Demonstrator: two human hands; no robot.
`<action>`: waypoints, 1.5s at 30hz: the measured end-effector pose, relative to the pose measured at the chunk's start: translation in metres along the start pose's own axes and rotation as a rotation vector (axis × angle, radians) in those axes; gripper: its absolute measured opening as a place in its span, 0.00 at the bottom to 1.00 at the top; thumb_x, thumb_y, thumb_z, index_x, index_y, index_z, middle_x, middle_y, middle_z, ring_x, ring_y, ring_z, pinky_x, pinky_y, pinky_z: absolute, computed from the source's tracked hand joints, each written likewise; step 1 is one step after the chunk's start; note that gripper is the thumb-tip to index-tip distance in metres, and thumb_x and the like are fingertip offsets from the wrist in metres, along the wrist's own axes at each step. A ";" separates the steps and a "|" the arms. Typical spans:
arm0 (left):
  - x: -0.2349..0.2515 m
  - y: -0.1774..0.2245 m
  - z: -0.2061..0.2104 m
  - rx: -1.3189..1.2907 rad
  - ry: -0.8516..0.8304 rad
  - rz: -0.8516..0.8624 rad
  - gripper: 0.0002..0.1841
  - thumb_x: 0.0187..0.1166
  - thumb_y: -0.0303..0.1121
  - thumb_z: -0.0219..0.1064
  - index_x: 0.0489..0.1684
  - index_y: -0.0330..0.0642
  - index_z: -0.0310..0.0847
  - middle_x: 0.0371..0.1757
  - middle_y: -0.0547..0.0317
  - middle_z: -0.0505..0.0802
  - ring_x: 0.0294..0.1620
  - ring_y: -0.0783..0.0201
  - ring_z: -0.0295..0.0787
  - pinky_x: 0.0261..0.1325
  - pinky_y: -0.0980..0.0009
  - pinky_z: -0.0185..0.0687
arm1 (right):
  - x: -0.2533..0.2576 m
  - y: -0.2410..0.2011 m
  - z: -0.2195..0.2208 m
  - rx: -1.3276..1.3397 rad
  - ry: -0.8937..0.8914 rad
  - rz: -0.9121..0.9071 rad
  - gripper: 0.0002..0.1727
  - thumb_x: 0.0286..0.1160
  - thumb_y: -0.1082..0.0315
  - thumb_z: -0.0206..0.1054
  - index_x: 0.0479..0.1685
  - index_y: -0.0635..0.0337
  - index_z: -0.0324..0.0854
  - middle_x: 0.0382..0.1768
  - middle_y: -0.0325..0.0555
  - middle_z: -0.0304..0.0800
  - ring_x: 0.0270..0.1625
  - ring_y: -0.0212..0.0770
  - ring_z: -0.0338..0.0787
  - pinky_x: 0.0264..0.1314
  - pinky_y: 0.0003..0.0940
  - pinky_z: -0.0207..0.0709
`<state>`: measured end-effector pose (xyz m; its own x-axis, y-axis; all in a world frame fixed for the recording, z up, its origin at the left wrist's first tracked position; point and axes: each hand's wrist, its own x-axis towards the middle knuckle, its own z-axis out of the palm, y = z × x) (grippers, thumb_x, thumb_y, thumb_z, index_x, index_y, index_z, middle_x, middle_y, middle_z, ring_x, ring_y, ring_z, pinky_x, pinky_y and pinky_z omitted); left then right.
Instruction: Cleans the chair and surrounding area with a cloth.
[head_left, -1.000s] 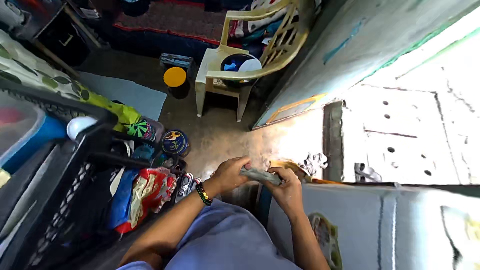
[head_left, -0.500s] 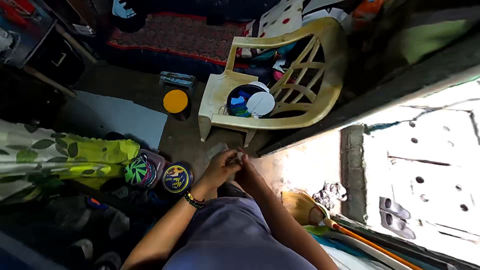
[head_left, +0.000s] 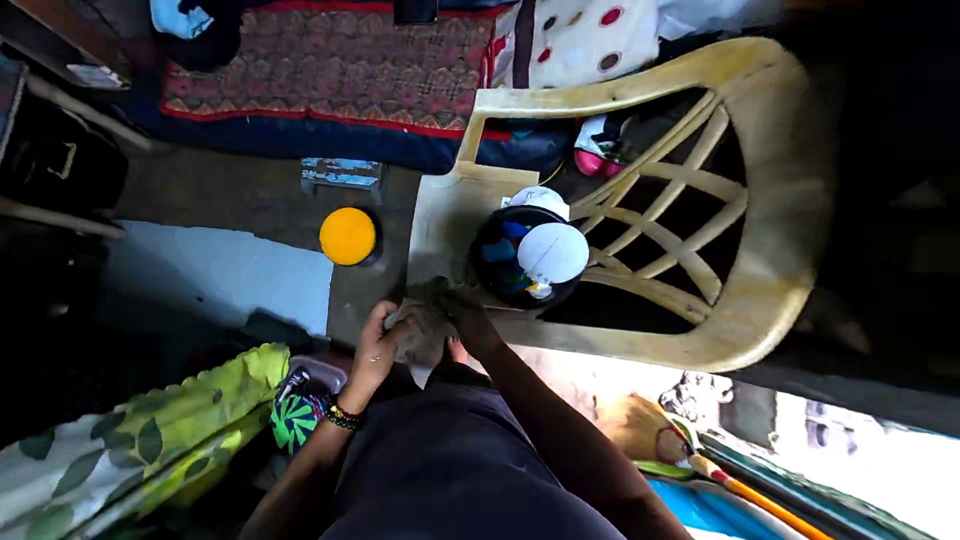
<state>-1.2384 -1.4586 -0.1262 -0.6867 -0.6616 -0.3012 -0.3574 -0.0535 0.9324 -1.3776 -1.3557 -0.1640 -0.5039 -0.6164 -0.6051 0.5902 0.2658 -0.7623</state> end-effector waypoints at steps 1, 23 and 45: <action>0.018 -0.002 -0.008 0.034 0.043 0.008 0.09 0.79 0.24 0.66 0.50 0.27 0.80 0.45 0.53 0.90 0.47 0.73 0.86 0.56 0.73 0.83 | 0.015 -0.001 0.002 -0.038 0.026 -0.014 0.12 0.83 0.78 0.60 0.60 0.76 0.78 0.49 0.50 0.85 0.46 0.30 0.85 0.53 0.27 0.81; 0.425 -0.061 0.040 0.595 -1.035 0.400 0.19 0.83 0.29 0.66 0.70 0.30 0.79 0.69 0.35 0.86 0.72 0.44 0.83 0.78 0.49 0.74 | 0.225 0.068 0.072 -0.223 1.093 0.085 0.18 0.85 0.62 0.65 0.57 0.73 0.80 0.43 0.62 0.87 0.45 0.52 0.88 0.54 0.50 0.81; 0.360 -0.231 0.149 1.071 -0.775 0.553 0.38 0.82 0.55 0.63 0.93 0.57 0.60 0.94 0.28 0.45 0.94 0.26 0.31 0.90 0.33 0.28 | 0.268 0.136 -0.016 -0.738 1.106 0.501 0.23 0.85 0.68 0.59 0.68 0.82 0.75 0.63 0.81 0.82 0.68 0.76 0.83 0.67 0.63 0.77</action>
<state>-1.4973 -1.5726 -0.4793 -0.9340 0.1749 -0.3117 0.0076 0.8817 0.4718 -1.4422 -1.4724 -0.4337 -0.7717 0.4535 -0.4459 0.5647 0.8111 -0.1524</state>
